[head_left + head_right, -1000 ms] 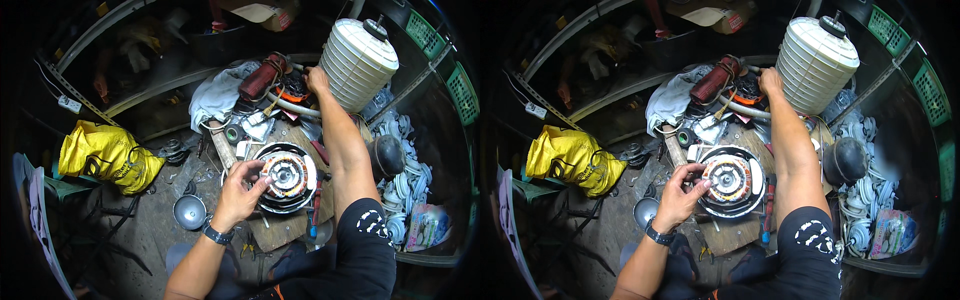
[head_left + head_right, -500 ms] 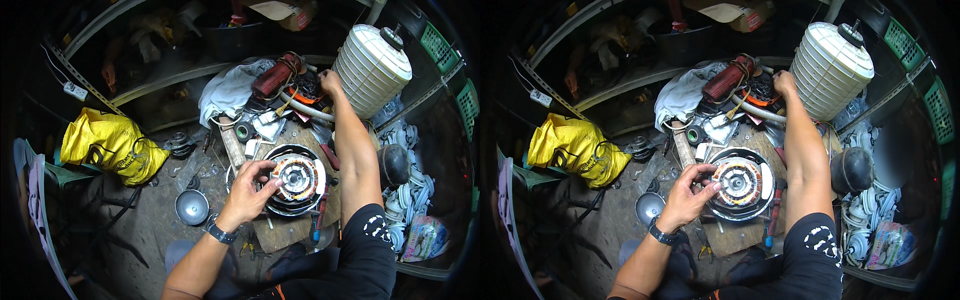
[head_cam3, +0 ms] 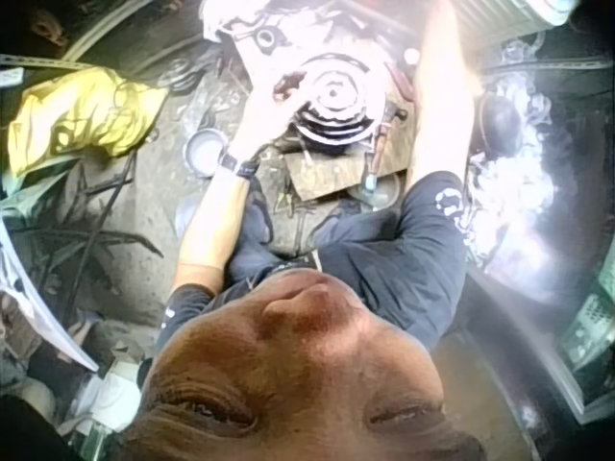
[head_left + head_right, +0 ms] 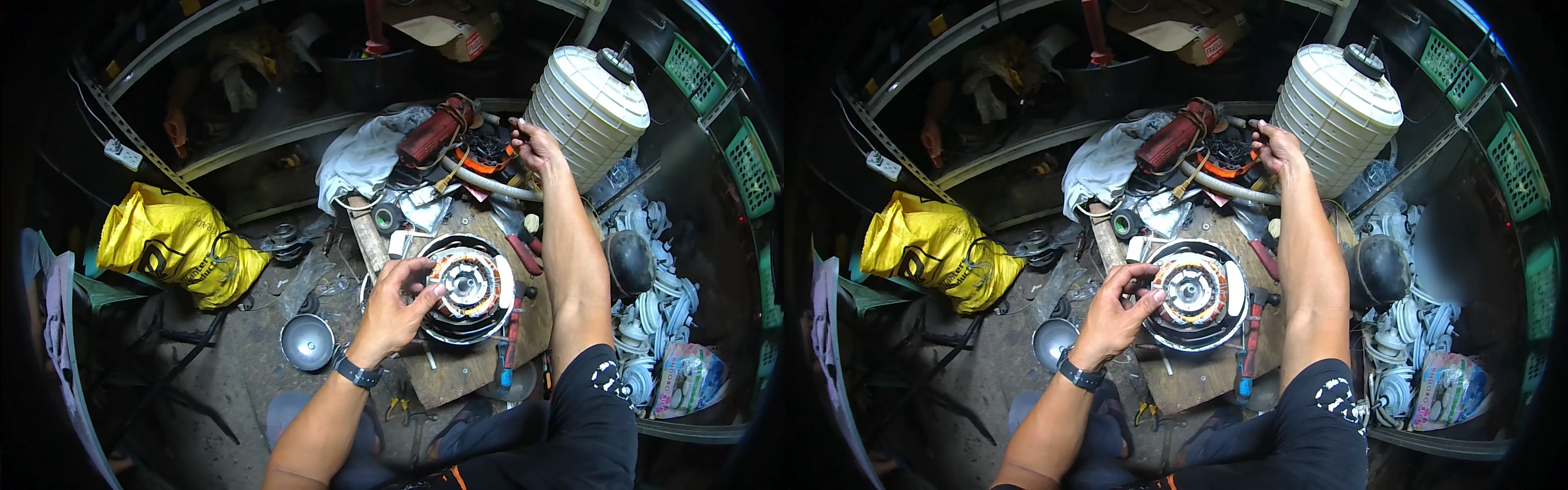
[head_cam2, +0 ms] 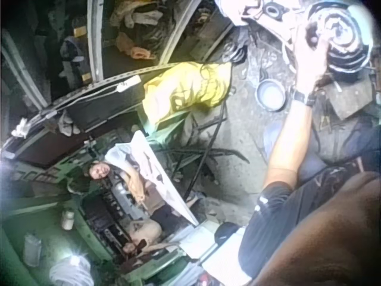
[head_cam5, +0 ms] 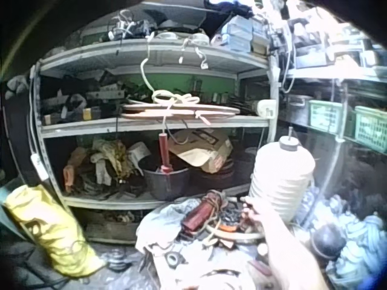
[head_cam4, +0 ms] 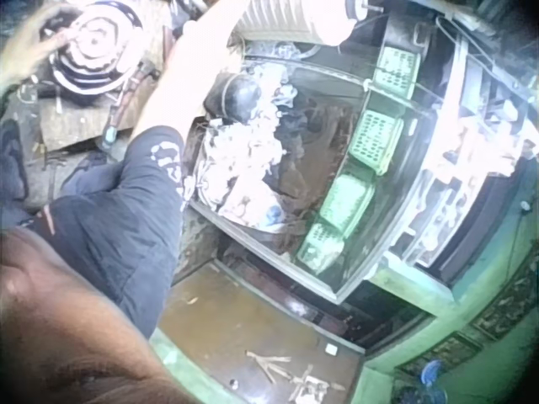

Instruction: The person disassembles an electric motor by hand using pliers, a screwdriver, and a hammer, removing the outer casing and internal components on a wooden workbench.

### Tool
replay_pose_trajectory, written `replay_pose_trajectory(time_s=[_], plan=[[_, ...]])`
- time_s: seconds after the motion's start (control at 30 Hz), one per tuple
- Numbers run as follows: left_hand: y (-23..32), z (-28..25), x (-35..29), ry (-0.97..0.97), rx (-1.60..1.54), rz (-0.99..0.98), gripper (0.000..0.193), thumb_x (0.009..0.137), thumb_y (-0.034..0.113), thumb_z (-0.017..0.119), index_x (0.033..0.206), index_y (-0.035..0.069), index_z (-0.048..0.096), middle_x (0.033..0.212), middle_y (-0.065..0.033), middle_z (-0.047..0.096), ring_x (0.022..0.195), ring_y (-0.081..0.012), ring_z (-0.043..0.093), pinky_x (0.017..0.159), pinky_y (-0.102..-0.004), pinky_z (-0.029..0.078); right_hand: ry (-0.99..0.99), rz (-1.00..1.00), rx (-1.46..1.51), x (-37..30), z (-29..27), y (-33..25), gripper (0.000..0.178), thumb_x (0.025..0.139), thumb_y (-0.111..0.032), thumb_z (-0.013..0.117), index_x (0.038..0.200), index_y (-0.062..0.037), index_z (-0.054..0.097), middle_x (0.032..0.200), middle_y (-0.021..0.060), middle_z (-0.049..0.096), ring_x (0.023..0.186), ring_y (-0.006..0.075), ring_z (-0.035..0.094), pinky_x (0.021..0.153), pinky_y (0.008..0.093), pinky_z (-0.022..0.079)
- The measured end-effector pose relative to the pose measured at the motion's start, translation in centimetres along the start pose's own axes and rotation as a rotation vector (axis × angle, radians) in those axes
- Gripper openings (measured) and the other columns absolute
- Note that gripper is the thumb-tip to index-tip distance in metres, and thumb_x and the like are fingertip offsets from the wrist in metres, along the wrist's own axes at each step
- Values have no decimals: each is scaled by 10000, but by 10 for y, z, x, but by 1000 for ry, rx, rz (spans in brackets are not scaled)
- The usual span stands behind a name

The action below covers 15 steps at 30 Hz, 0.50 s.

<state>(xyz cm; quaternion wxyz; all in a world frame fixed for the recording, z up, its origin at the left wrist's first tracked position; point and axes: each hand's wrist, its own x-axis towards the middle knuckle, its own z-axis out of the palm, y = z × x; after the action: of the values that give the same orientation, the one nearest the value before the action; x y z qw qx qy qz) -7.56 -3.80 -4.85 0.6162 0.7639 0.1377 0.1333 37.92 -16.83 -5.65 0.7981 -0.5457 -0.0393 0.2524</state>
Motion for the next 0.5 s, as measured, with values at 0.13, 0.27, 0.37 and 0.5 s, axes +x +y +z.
replay_pose_trajectory(time_s=[0.13, 0.27, 0.37, 0.5], plan=[[3, -4, -1, 5, 12, -29, 426, 943, 255, 817, 1292, 54, 678, 1186, -33, 599, 944, -92, 614, 766, -232, 505, 153, -180, -770, -7, 14, 9, 505, 924, -249, 793, 1304, 51, 646, 1061, 144, 702, 920, 209, 669, 767, 306, 562], [3, 0, -2, -3, -7, -24, 423, 944, 253, 815, 1291, 53, 679, 1192, -43, 608, 965, -108, 628, 775, -251, 515, 136, -237, -1294, -6, -5, 19, 689, 794, -195, 853, 1390, 40, 598, 1183, 211, 740, 1025, 297, 729, 897, 383, 580], [5, 6, -7, 13, 33, -4, 414, 954, 248, 802, 1294, 49, 676, 1198, -63, 616, 964, -133, 637, 784, -271, 522, 146, -200, -1127, -23, -23, 12, 446, 813, -238, 853, 1136, 43, 727, 981, 152, 764, 853, 230, 708, 785, 370, 564], [8, 11, -25, 146, 173, 102, 398, 977, 236, 767, 1309, 43, 663, 1194, -88, 615, 959, -165, 643, 775, -293, 522, 197, -185, -1333, -87, -20, -5, 395, 865, -228, 834, 1140, 35, 728, 882, 79, 730, 743, 165, 650, 676, 362, 536]])
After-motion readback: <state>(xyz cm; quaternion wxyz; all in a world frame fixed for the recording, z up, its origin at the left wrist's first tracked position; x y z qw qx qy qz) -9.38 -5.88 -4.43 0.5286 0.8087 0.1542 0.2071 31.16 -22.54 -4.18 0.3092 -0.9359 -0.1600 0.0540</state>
